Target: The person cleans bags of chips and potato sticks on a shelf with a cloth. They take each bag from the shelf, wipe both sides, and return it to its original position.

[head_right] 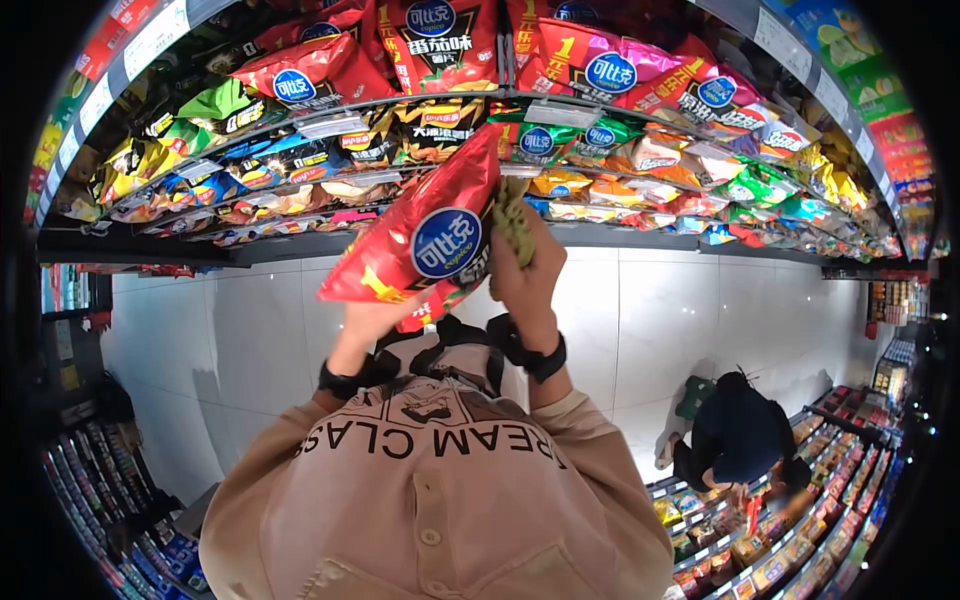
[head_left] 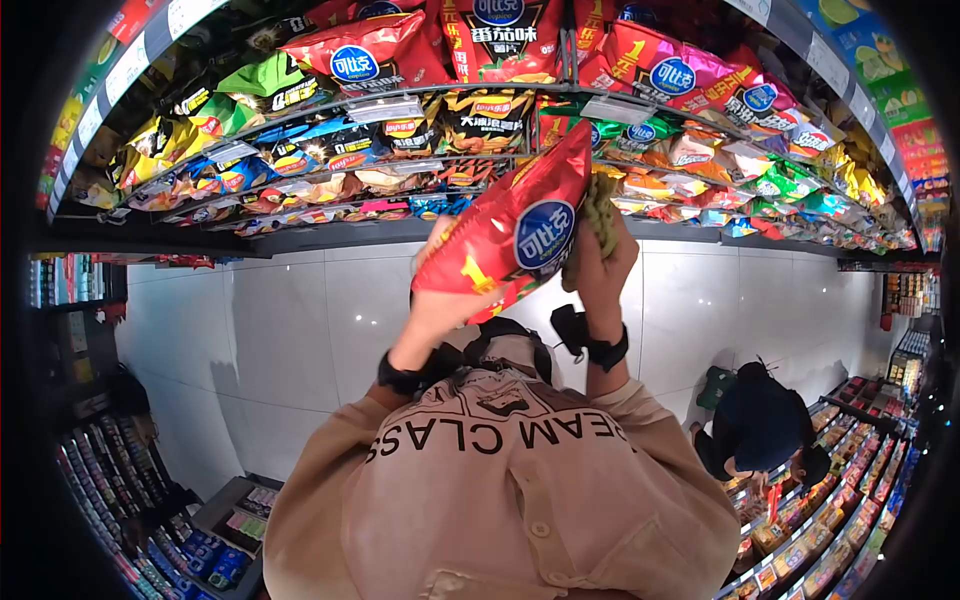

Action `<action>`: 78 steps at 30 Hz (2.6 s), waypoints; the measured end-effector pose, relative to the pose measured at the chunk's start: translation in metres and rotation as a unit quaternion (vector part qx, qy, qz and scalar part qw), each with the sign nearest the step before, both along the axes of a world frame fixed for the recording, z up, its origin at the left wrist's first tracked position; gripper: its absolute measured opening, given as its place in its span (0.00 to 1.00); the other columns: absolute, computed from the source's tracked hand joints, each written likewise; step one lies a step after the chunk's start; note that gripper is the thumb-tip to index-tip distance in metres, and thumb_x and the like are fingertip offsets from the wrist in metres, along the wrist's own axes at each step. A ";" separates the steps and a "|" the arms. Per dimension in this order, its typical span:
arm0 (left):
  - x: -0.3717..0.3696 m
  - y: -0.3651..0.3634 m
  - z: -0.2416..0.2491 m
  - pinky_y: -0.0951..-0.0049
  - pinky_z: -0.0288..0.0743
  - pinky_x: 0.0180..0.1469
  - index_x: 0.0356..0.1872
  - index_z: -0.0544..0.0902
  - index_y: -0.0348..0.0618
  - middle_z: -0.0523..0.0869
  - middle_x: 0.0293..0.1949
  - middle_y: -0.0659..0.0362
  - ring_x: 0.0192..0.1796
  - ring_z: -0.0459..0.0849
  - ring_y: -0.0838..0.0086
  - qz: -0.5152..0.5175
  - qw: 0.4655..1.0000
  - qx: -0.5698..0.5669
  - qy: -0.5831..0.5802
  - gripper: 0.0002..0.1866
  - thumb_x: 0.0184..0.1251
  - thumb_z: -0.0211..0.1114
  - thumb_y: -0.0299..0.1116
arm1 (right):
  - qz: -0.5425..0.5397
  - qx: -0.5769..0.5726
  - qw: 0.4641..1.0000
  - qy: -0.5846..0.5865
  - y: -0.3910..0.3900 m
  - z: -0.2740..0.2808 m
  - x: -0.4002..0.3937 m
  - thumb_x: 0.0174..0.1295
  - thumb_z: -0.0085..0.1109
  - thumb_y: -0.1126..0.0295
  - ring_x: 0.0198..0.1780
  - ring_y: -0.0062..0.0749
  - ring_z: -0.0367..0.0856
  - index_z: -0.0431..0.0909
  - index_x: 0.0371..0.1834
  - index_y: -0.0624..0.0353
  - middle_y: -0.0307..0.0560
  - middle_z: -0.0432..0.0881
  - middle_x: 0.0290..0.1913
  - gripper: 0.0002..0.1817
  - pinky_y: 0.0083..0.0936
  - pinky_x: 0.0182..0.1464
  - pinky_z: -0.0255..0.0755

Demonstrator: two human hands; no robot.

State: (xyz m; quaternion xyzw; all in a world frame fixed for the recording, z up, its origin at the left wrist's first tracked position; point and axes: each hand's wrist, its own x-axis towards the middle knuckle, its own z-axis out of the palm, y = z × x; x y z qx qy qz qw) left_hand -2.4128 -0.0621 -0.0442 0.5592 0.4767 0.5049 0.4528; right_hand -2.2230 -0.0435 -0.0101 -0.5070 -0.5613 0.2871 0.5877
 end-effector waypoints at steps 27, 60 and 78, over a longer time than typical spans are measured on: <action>0.014 0.003 0.033 0.65 0.60 0.64 0.69 0.36 0.36 0.58 0.64 0.45 0.65 0.64 0.62 -0.024 0.996 0.088 -0.024 0.71 0.30 0.81 0.50 | 0.197 -0.159 0.965 0.073 -0.049 -0.018 -0.034 0.52 0.66 0.64 0.69 0.46 0.57 0.57 0.66 0.65 0.59 0.57 0.68 0.40 0.38 0.65 0.54; 0.004 0.007 0.028 0.71 0.67 0.58 0.63 0.61 0.40 0.73 0.55 0.58 0.55 0.73 0.74 -0.141 0.944 -0.161 -0.253 0.36 0.53 0.69 0.27 | 0.286 0.018 0.957 0.041 -0.012 -0.016 -0.030 0.59 0.43 0.78 0.74 0.48 0.41 0.48 0.70 0.65 0.56 0.49 0.72 0.33 0.38 0.70 0.40; -0.038 0.006 0.024 0.73 0.74 0.48 0.50 0.72 0.36 0.82 0.42 0.57 0.43 0.82 0.73 -0.034 0.928 -0.183 -0.322 0.27 0.45 0.71 0.24 | 0.227 -0.353 0.837 0.351 -0.018 -0.017 -0.025 0.67 0.49 0.62 0.63 0.26 0.62 0.50 0.70 0.60 0.43 0.63 0.64 0.32 0.25 0.64 0.57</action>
